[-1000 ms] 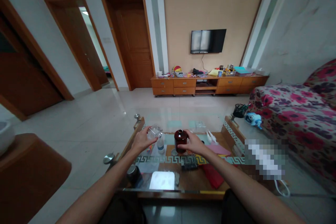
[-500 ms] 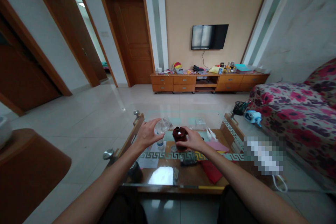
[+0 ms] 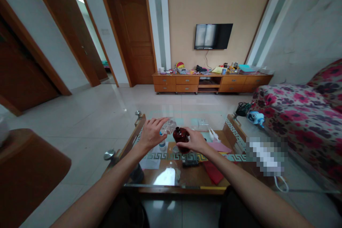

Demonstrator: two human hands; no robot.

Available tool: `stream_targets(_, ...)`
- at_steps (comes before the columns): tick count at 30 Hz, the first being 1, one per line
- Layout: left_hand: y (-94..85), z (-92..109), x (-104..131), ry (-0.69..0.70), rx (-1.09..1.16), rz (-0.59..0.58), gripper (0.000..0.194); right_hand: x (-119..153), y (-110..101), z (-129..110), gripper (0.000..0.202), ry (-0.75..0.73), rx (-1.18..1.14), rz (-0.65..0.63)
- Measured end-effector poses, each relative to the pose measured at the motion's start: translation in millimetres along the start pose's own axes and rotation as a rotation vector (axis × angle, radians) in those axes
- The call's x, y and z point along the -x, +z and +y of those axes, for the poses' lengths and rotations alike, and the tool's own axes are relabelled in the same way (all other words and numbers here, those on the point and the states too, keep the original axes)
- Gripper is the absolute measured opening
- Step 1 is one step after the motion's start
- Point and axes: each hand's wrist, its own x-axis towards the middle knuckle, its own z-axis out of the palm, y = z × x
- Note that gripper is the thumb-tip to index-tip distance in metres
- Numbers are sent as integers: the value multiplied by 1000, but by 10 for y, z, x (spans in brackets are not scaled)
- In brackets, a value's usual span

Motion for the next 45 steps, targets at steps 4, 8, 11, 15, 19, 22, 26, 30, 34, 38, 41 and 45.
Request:
stream_targets(4, -5, 3, -2, 14, -46, -8, 72, 6, -22, -17, 89, -10, 41, 6)
stream_targets(8, -19, 9, -1, 38, -61, -28, 74, 11, -21, -22, 88, -14, 73, 10)
stream_targets(11, -26, 16, -2, 43, -67, -29, 76, 10, -10, -15, 90, -17, 82, 11)
stream_targets(15, -37, 28, -10, 45, -66, -34, 76, 7, -6, -1, 88, -30, 57, 24)
stream_targets(19, -40, 36, -16, 46, -89, -42, 74, 16, -17, 0, 86, -31, 42, 19)
stream_targets(22, -32, 34, -15, 48, -98, -41, 72, 22, -25, -11, 88, -21, 71, 13)
stream_targets(26, -28, 32, -14, 58, -115, -30, 70, 19, -31, -23, 87, -22, 113, 5)
stream_targets(30, -38, 44, -15, 74, -141, -7, 71, 17, -27, -14, 87, -35, 150, 12)
stream_targets(34, -40, 53, -10, 80, -157, 7, 70, 22, -24, -3, 87, -46, 164, 18)
stream_targets(38, -28, 44, -2, 86, -164, 18, 69, 23, -26, -3, 87, -50, 162, 16)
stream_targets(41, -23, 37, 3, 93, -171, 19, 69, 22, -24, -5, 87, -52, 171, 20)
stream_targets(45, -28, 40, 5, 95, -176, 16, 69, 22, -29, -16, 86, -44, 190, 13)
